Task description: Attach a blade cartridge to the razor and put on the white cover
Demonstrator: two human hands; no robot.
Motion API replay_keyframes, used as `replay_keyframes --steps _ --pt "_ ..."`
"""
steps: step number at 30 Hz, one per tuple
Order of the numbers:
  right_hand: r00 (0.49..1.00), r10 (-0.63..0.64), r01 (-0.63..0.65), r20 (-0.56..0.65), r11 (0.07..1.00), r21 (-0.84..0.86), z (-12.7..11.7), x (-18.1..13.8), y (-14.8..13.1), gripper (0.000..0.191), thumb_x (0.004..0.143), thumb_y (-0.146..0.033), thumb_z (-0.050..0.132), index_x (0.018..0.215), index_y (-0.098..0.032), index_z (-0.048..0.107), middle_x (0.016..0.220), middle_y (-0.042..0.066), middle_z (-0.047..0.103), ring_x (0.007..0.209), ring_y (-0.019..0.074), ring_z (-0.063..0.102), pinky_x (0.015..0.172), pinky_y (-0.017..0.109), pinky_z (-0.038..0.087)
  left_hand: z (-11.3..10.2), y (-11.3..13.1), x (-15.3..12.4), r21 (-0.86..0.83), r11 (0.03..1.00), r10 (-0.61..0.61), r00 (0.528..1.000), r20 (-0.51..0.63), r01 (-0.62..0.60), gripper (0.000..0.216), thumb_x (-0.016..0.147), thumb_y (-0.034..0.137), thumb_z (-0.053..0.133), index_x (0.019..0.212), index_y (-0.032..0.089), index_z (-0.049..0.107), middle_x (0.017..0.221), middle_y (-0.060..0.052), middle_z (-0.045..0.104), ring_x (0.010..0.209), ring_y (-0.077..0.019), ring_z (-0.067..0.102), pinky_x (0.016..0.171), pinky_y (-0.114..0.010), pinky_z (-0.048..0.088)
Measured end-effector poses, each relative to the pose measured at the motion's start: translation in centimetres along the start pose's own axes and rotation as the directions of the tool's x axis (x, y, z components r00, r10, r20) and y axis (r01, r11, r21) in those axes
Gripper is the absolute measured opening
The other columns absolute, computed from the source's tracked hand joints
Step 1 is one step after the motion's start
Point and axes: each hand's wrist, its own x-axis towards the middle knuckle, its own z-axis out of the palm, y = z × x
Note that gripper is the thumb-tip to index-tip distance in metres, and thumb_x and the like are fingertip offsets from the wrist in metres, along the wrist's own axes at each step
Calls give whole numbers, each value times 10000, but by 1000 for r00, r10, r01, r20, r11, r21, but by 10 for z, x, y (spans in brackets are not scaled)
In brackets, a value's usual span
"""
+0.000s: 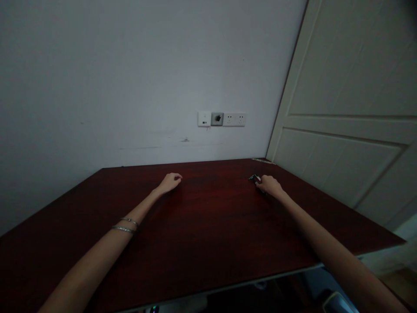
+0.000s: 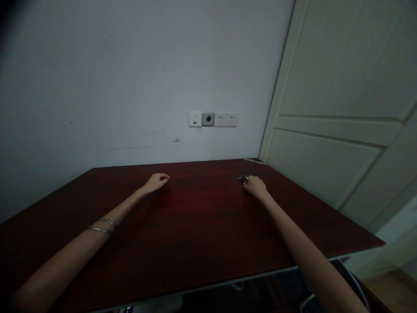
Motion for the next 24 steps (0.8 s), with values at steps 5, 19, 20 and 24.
replay_keyframes --steps 5,19,20,24 --pt "1000 7 -7 -11 1000 12 2 -3 0 343 693 -299 578 963 -99 647 927 213 656 839 317 645 649 335 484 2 17 5 -62 998 20 999 -39 -23 315 774 226 425 955 161 674 1014 -43 677 966 -180 611 895 -273 438" --pt "927 -213 301 -308 914 274 -25 -20 -65 298 776 -374 520 846 -156 710 815 87 711 753 207 650 654 231 428 -8 97 13 -442 895 -20 987 -160 -54 231 752 283 539 804 126 700 805 -69 702 753 -175 634 711 -274 493" --pt "894 -247 367 -374 883 294 -28 -24 -76 288 773 -366 526 821 -149 709 795 84 708 715 198 644 647 235 427 -6 105 13 -493 869 -30 991 -132 -40 249 757 303 540 799 115 698 761 -74 697 688 -161 627 647 -259 495" --pt "746 -357 581 -562 761 288 -38 -48 -115 246 779 -328 539 799 -139 695 765 79 683 669 170 610 642 238 418 -1 136 9 -686 727 -84 993 -82 5 278 749 338 576 795 91 693 676 -72 670 544 -110 571 477 -195 446"
